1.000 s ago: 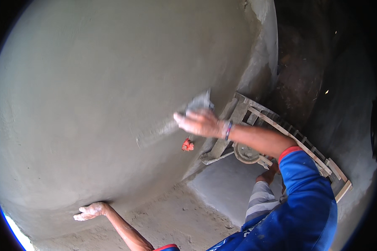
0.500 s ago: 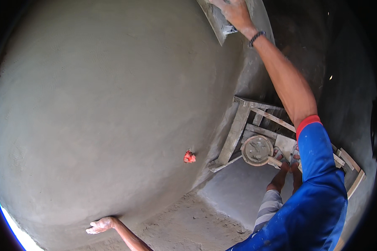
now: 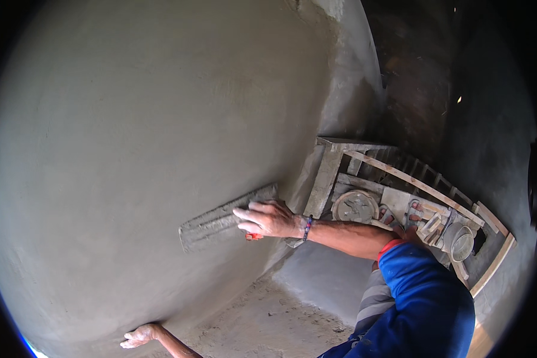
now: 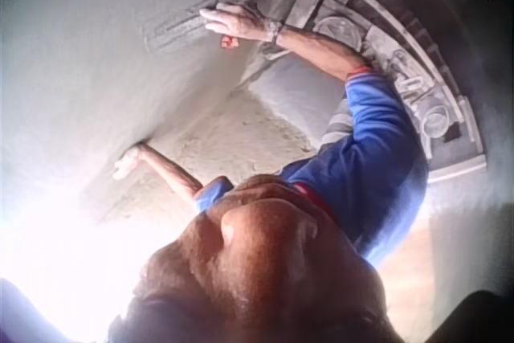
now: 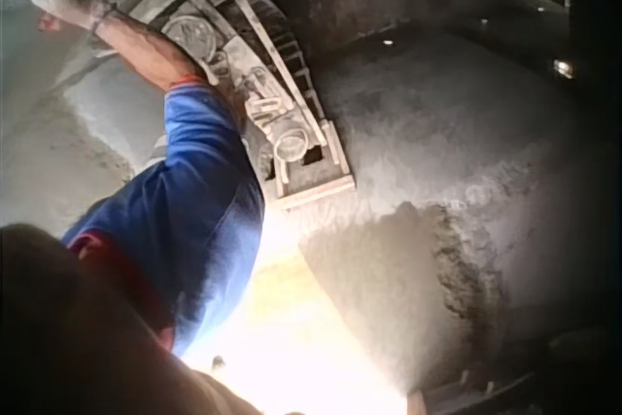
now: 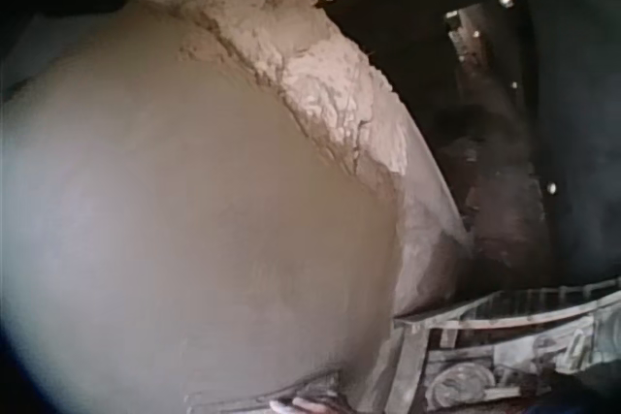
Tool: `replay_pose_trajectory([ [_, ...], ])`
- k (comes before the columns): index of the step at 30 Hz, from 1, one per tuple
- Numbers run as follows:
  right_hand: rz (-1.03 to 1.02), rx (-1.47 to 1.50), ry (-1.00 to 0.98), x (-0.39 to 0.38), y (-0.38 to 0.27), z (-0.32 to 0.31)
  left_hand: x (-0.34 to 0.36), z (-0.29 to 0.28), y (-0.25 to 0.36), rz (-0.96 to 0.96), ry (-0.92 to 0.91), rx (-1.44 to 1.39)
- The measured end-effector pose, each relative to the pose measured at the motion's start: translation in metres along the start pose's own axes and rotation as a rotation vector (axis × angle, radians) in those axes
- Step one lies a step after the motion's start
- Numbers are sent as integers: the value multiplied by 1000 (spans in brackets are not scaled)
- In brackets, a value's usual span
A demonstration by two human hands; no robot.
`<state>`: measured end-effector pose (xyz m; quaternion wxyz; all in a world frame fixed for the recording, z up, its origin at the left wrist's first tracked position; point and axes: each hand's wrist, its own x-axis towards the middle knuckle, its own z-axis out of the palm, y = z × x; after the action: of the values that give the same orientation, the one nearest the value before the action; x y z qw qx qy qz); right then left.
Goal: The person applies plaster to a curved wall using a trowel and hawk. They pick up plaster from a container with the trowel, transfer it to the hawk, and then smooth it onto the wall surface with repeated sweeping motions.
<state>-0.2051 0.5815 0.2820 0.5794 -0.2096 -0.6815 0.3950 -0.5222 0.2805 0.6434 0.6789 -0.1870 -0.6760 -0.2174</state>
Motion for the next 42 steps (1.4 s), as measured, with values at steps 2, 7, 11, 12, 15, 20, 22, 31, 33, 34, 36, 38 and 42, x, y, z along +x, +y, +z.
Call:
replay_pose_trajectory([
  [2, 125, 101, 90, -29, 7, -6, -7, -4, 14, 19, -12, 61],
  [7, 1154, 925, 788, -59, 127, -49, -11, -1, 12, 114, 30, 162],
  [11, 1299, 1213, 912, -41, 215, -45, 9, 7, -32, 291, 86, 181],
  [12, 1307, 1176, 946, -36, 218, -42, 5, 8, -29, 288, 95, 184],
  [15, 1257, 1105, 932, -24, 195, -39, -12, -1, 23, -24, 57, -42],
  [20, 859, 831, 684, 71, 96, -68, -2, -2, -3, 74, 72, -89],
  [22, 566, 546, 652, 112, 48, -66, -4, -1, -1, 94, 70, -70],
  [31, -119, 84, -72, 46, -78, 39, -9, 14, -6, 240, 140, 78],
  [33, -120, 195, -88, 18, -67, 22, 2, 16, -26, 296, 174, 147],
  [34, -22, 233, 17, 11, -52, 6, -1, 20, -30, 294, 175, 149],
  [36, 381, 340, 350, 0, -4, -22, -1, 18, -34, 293, 163, 162],
  [38, 1001, 804, 689, -5, 69, -61, 1, 14, -33, 295, 152, 172],
  [42, 1276, 1291, 1025, -28, 248, -113, 4, 15, -25, 289, 133, 172],
])
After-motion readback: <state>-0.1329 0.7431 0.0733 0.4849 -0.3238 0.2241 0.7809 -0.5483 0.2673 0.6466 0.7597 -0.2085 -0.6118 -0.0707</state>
